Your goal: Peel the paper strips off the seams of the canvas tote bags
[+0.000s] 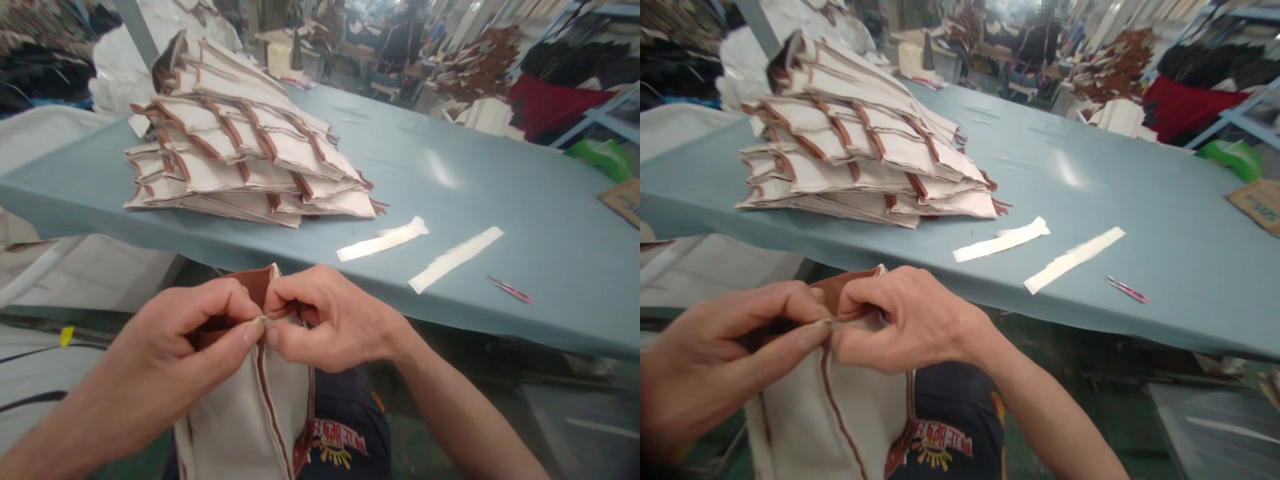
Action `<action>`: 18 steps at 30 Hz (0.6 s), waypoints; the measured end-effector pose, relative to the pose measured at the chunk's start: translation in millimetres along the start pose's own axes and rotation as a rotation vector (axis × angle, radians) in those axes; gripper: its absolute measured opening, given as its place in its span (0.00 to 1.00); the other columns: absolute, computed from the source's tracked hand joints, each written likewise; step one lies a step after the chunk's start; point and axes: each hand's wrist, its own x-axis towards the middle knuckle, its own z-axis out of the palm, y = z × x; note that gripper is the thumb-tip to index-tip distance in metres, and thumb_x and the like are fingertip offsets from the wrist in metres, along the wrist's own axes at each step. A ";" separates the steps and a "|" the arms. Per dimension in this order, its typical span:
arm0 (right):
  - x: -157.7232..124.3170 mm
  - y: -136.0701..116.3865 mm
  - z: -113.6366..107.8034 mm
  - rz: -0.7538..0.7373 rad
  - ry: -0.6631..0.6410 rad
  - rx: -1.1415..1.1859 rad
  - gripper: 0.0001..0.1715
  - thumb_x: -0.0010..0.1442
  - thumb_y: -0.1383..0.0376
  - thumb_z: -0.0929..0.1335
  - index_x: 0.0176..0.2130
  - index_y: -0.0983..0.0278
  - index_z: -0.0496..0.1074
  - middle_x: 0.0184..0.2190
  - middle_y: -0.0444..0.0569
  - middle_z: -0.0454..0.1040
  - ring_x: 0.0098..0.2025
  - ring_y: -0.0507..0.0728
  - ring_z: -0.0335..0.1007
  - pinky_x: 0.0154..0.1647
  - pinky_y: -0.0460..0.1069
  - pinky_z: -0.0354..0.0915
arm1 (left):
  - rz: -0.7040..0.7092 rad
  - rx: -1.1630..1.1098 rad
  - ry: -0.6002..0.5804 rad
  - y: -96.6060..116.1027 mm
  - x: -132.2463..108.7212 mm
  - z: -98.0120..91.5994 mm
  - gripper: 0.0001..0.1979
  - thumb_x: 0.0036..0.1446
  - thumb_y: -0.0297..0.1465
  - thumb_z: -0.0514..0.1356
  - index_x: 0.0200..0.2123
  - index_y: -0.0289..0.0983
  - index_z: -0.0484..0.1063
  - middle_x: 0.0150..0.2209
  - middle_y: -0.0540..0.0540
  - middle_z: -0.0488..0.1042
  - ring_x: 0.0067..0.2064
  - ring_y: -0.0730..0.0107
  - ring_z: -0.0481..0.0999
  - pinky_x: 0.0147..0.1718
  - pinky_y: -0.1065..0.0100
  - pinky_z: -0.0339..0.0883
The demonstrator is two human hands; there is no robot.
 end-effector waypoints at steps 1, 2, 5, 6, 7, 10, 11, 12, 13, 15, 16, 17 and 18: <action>0.4 -3.1 -2.2 0.008 -0.001 0.028 0.12 0.61 0.65 0.70 0.29 0.59 0.63 0.24 0.35 0.59 0.28 0.50 0.54 0.30 0.47 0.51 | -0.042 -0.034 -0.037 -0.3 1.1 -4.0 0.16 0.70 0.40 0.64 0.29 0.42 0.80 0.25 0.55 0.77 0.26 0.72 0.73 0.23 0.75 0.64; 0.6 -6.2 -4.4 0.018 0.000 0.049 0.12 0.60 0.65 0.71 0.29 0.59 0.64 0.24 0.35 0.59 0.28 0.50 0.54 0.29 0.47 0.51 | -0.072 -0.076 -0.072 -1.2 2.3 -7.6 0.17 0.70 0.42 0.66 0.29 0.42 0.80 0.25 0.55 0.76 0.27 0.72 0.73 0.24 0.76 0.64; -0.5 -12.7 -9.6 0.068 0.004 0.055 0.12 0.61 0.65 0.72 0.29 0.59 0.65 0.24 0.35 0.59 0.27 0.49 0.53 0.28 0.46 0.51 | -0.116 -0.175 -0.142 -7.1 5.7 -14.3 0.19 0.70 0.44 0.69 0.28 0.40 0.79 0.25 0.56 0.73 0.27 0.73 0.69 0.25 0.77 0.63; -1.1 -13.2 -10.5 0.081 0.001 0.050 0.12 0.61 0.65 0.72 0.29 0.59 0.66 0.24 0.35 0.59 0.27 0.49 0.53 0.28 0.46 0.51 | -0.125 -0.196 -0.151 -9.8 6.8 -15.0 0.20 0.70 0.44 0.70 0.28 0.39 0.79 0.25 0.56 0.72 0.27 0.74 0.67 0.25 0.77 0.61; -1.7 -12.9 -11.0 0.090 -0.006 0.044 0.12 0.61 0.65 0.72 0.29 0.59 0.66 0.24 0.35 0.59 0.27 0.49 0.53 0.28 0.47 0.51 | -0.133 -0.212 -0.163 -12.5 7.7 -15.1 0.20 0.70 0.44 0.70 0.28 0.39 0.79 0.25 0.56 0.71 0.27 0.74 0.66 0.25 0.78 0.60; -2.5 -7.8 -10.3 0.103 -0.019 0.041 0.11 0.62 0.64 0.71 0.30 0.59 0.66 0.24 0.35 0.59 0.27 0.49 0.53 0.28 0.47 0.51 | -0.136 -0.242 -0.216 -19.0 10.8 -13.0 0.19 0.72 0.43 0.68 0.30 0.38 0.81 0.27 0.55 0.72 0.29 0.74 0.66 0.26 0.78 0.59; -2.4 -5.4 -9.7 0.105 -0.021 0.045 0.12 0.63 0.64 0.71 0.30 0.59 0.66 0.24 0.35 0.59 0.27 0.49 0.53 0.28 0.47 0.52 | -0.130 -0.246 -0.230 -20.2 11.8 -12.1 0.19 0.72 0.43 0.68 0.30 0.38 0.81 0.27 0.55 0.72 0.29 0.74 0.66 0.26 0.78 0.59; -2.2 -3.1 -9.0 0.105 -0.022 0.050 0.12 0.63 0.63 0.71 0.30 0.59 0.66 0.24 0.35 0.59 0.27 0.49 0.53 0.28 0.47 0.51 | -0.128 -0.246 -0.238 -20.9 12.8 -11.4 0.19 0.72 0.43 0.68 0.31 0.38 0.81 0.27 0.55 0.73 0.29 0.74 0.67 0.27 0.78 0.60; -2.0 -1.0 -8.2 0.108 -0.021 0.055 0.13 0.64 0.63 0.71 0.29 0.59 0.65 0.24 0.35 0.59 0.28 0.49 0.53 0.29 0.47 0.51 | -0.131 -0.242 -0.238 -21.3 13.6 -10.8 0.19 0.72 0.43 0.68 0.30 0.38 0.81 0.27 0.55 0.73 0.30 0.73 0.67 0.27 0.77 0.61; -1.6 2.3 -6.9 0.118 -0.033 0.064 0.14 0.64 0.62 0.71 0.29 0.60 0.66 0.24 0.35 0.59 0.28 0.49 0.54 0.29 0.47 0.51 | -0.145 -0.219 -0.239 -21.4 14.7 -10.4 0.20 0.71 0.44 0.67 0.30 0.38 0.81 0.27 0.54 0.73 0.30 0.72 0.68 0.27 0.77 0.61; -1.4 3.6 -6.2 0.123 -0.039 0.068 0.13 0.64 0.62 0.71 0.29 0.60 0.66 0.25 0.35 0.59 0.28 0.49 0.54 0.29 0.47 0.51 | -0.151 -0.205 -0.245 -21.3 14.9 -10.6 0.20 0.71 0.44 0.67 0.30 0.38 0.81 0.27 0.54 0.73 0.30 0.72 0.68 0.27 0.77 0.61; -1.2 4.6 -5.5 0.129 -0.044 0.069 0.13 0.63 0.62 0.71 0.29 0.60 0.66 0.25 0.35 0.59 0.28 0.49 0.54 0.29 0.47 0.51 | -0.155 -0.190 -0.249 -21.3 14.9 -11.1 0.20 0.71 0.44 0.66 0.31 0.38 0.81 0.27 0.54 0.74 0.29 0.72 0.68 0.27 0.77 0.61; -1.2 5.5 -4.7 0.136 -0.049 0.068 0.13 0.63 0.63 0.71 0.29 0.60 0.66 0.25 0.36 0.59 0.29 0.49 0.54 0.29 0.47 0.51 | -0.155 -0.176 -0.258 -21.4 14.6 -11.7 0.19 0.72 0.44 0.65 0.31 0.38 0.82 0.27 0.54 0.74 0.29 0.72 0.68 0.27 0.77 0.61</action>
